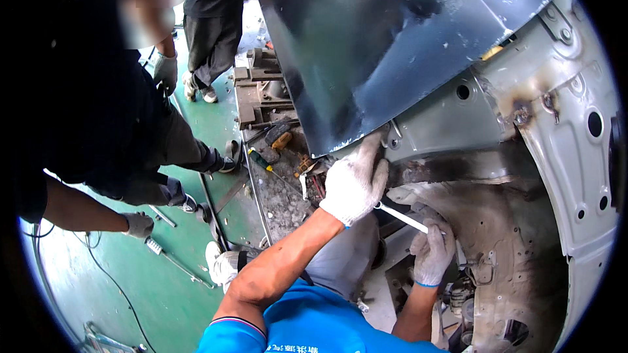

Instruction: The person removes bolts from a car's front fender using a wrench, detaches the fender with assistance, and then reattaches it by tightening bolts. The task involves coordinated handling of the fender and use of hand tools.

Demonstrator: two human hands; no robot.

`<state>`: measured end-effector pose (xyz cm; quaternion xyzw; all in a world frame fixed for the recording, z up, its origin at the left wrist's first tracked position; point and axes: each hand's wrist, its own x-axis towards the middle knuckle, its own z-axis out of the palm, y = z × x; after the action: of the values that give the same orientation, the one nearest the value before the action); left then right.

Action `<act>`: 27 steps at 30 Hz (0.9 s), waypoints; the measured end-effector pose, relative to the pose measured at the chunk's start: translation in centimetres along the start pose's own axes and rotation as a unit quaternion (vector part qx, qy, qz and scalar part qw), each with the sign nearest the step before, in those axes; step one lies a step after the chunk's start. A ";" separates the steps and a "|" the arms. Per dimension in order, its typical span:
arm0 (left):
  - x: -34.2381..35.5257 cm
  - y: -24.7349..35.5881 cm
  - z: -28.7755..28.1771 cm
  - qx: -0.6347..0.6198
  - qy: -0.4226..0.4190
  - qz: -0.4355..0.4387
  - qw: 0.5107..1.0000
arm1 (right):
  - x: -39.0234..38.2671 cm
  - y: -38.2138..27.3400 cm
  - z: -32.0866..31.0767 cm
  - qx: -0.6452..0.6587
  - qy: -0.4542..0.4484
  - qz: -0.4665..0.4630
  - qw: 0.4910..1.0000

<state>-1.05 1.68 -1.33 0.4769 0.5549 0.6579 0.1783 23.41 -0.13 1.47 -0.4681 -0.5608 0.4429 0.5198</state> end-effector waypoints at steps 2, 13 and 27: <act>0.9 -0.3 0.4 0.014 0.032 0.082 0.996 | 0.0 -0.2 0.1 0.022 0.011 -0.009 1.000; 0.0 1.6 1.6 -0.100 0.080 -0.039 0.991 | 1.0 2.3 7.3 0.123 -0.044 -0.115 0.985; -0.1 2.6 2.2 0.093 0.080 0.103 0.987 | 2.6 2.7 10.0 -0.272 -0.076 -0.247 0.927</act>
<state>1.57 2.02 0.83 0.4919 0.5741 0.6543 0.0189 13.58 2.78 -1.43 -0.4033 -0.7954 0.1652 0.4211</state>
